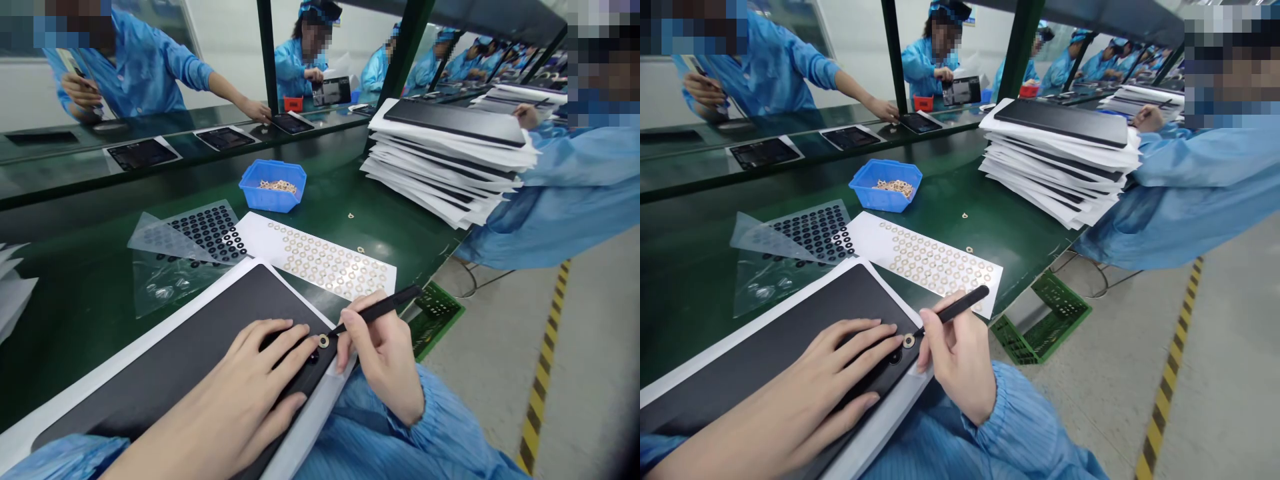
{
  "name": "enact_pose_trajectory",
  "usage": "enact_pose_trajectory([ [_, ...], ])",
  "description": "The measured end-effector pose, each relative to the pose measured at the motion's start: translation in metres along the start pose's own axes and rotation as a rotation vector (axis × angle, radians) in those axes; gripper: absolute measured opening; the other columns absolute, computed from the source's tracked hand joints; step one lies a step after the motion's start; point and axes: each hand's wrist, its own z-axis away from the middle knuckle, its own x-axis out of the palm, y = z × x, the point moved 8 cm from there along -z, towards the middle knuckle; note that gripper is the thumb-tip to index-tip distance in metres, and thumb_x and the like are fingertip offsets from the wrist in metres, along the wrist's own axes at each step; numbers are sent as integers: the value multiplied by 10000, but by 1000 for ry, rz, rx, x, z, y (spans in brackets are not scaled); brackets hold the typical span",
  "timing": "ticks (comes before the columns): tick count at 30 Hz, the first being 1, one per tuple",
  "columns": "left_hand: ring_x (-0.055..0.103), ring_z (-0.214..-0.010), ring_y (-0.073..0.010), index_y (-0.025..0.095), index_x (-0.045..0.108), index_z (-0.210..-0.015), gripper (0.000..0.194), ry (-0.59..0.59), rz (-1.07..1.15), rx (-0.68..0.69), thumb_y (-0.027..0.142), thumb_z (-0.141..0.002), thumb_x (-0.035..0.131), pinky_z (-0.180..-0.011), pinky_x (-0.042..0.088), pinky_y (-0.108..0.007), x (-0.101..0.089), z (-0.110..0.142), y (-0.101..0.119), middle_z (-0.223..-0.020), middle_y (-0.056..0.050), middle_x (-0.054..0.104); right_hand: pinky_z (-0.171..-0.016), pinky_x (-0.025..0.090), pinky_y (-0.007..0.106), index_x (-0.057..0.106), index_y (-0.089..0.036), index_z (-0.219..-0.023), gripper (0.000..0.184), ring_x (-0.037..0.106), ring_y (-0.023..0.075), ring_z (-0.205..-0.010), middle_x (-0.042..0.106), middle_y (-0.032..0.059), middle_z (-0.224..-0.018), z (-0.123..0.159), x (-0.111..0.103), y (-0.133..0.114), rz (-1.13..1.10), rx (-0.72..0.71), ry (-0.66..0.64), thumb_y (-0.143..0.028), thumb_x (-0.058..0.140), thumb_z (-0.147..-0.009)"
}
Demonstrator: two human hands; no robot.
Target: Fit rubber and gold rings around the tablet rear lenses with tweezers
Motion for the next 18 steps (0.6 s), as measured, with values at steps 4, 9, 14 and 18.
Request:
enact_pose_trajectory([
  [4,413,-1198,-257,254,438,-1354,414,-17,3,-32,279,-941,432,-940,454,-381,2,-2,-3,-1328,-47,504,-419,485,214,447,-224,-885,96,576,106,-374,530,-82,-485,4,-4,-2,-5,-40,61,-284,444,-959],
  [9,476,-1082,-257,232,479,-1307,370,-33,-63,32,279,-943,426,-875,460,-391,-2,-12,5,-1222,-61,563,-405,482,208,442,-222,-886,106,579,107,-379,538,-78,-493,5,-3,-2,-46,-46,51,-296,437,-962],
  [14,482,-1072,-265,198,532,-1233,316,7,-144,93,269,-946,419,-908,420,-416,-5,-17,13,-1199,-54,587,-425,488,212,451,-223,-893,97,592,109,-394,564,-72,-504,5,-5,-2,-42,-40,67,-296,451,-957],
  [18,479,-1075,-260,197,521,-1247,327,22,-150,101,288,-947,427,-925,399,-403,-5,-16,14,-1212,-40,585,-415,480,225,451,-226,-890,107,589,121,-386,551,-75,-487,6,-4,0,-59,-28,83,-311,449,-955],
])
